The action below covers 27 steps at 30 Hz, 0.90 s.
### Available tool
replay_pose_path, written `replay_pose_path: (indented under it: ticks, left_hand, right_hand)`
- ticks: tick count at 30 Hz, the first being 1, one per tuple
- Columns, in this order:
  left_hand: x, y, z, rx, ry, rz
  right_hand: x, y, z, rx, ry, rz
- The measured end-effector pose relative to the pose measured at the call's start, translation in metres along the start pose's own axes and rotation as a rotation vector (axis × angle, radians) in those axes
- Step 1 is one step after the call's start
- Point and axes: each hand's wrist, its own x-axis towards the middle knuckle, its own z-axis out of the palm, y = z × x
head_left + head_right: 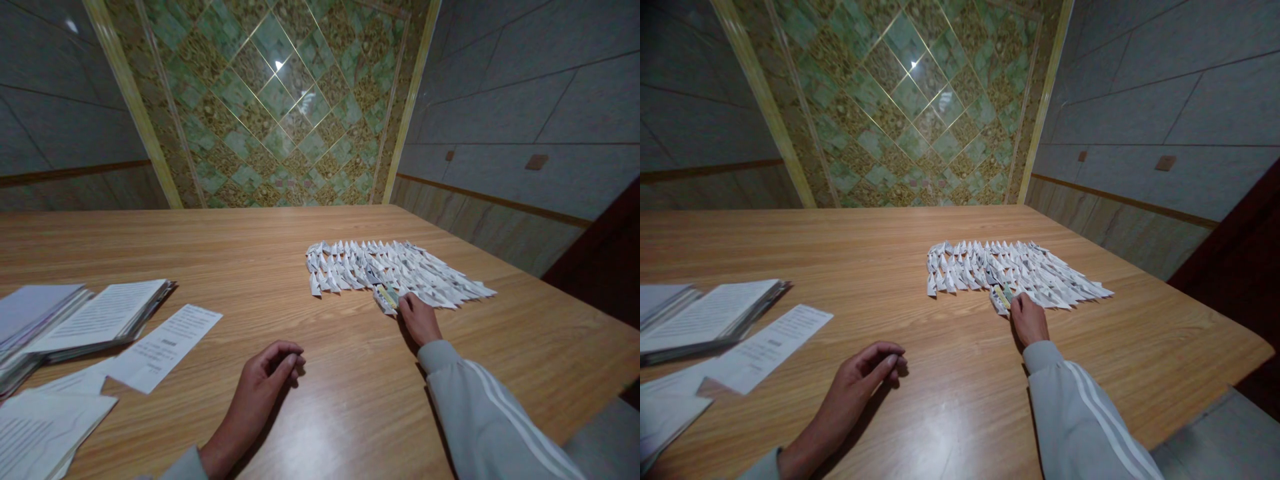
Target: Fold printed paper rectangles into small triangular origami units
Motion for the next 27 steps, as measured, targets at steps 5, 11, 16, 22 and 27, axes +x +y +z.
replay_pose_path:
  ticks: [5,11,16,22,27]
  left_hand:
    - [-0.002,0.004,-0.001,-0.006,0.017,0.005]
    - [-0.017,0.029,-0.013,0.028,-0.066,-0.032]
    - [-0.029,0.053,-0.063,0.476,-0.083,0.119]
    - [-0.024,0.065,-0.182,1.061,0.156,0.157]
    - [-0.019,0.071,-0.223,1.192,0.156,0.081]
  right_hand:
    - [0.001,0.005,-0.001,0.043,0.052,0.014]
    - [0.007,0.013,-0.006,0.111,0.116,0.076]
    - [0.007,0.011,-0.009,0.16,0.136,0.077]
    - [-0.013,-0.02,-0.016,0.293,0.152,-0.062]
    - [-0.058,-0.088,0.0,0.543,-0.14,-0.354]
